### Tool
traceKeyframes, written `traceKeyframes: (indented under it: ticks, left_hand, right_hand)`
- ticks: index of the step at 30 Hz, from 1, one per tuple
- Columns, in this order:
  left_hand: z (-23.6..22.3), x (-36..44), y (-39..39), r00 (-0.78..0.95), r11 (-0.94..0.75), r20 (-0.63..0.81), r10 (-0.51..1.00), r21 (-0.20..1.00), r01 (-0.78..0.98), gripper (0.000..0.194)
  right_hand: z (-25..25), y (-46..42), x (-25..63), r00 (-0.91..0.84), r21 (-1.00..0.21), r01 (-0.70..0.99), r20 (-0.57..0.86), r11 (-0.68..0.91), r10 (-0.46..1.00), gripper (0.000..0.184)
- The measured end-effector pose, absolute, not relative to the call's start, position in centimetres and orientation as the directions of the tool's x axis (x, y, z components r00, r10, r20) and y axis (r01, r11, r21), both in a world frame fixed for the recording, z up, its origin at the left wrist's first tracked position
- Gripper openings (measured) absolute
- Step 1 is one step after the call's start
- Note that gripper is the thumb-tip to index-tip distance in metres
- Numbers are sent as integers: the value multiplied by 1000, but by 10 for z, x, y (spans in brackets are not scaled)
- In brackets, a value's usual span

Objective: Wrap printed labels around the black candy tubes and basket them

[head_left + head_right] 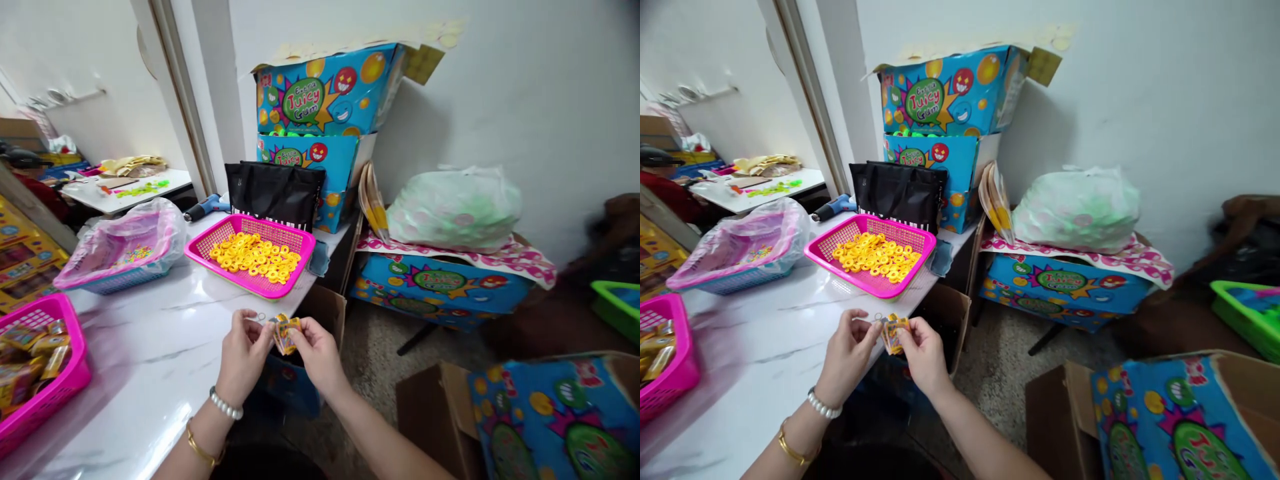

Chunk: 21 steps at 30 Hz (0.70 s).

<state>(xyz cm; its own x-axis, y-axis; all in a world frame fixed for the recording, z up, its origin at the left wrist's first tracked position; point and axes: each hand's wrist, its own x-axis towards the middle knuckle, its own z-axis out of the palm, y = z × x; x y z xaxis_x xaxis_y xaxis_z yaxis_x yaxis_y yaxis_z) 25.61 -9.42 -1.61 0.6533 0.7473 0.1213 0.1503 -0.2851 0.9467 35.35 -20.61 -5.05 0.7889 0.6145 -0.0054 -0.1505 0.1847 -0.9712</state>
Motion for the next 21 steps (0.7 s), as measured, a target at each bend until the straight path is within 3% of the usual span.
traceKeyframes:
  ticks: [3, 6, 10, 15, 21]
  left_hand:
    - [-15, 275, -80, 695, -499, 237, 679, 843, 200, 64]
    - [-23, 290, -62, 708, -636, 285, 646, 714, 293, 50]
    - [-38, 294, -45, 577, -637, 406, 709, 719, 277, 30]
    - [-47, 286, -43, 455, -629, 477, 752, 727, 278, 28]
    - [-53, 287, -45, 419, -576, 442, 793, 768, 280, 37]
  right_hand:
    - [-56, -216, 381, 855, -983, -67, 31, 169, 517, 41]
    - [-58, -225, 414, 908, -990, 5, 65, 144, 415, 44]
    - [-54, -220, 466, 941, -995, 22, 53, 95, 334, 48]
    - [-40, -184, 538, 962, -999, 29, 20, -32, 272, 32]
    - [-34, -134, 603, 963, -936, 10, -86, -352, 257, 21]
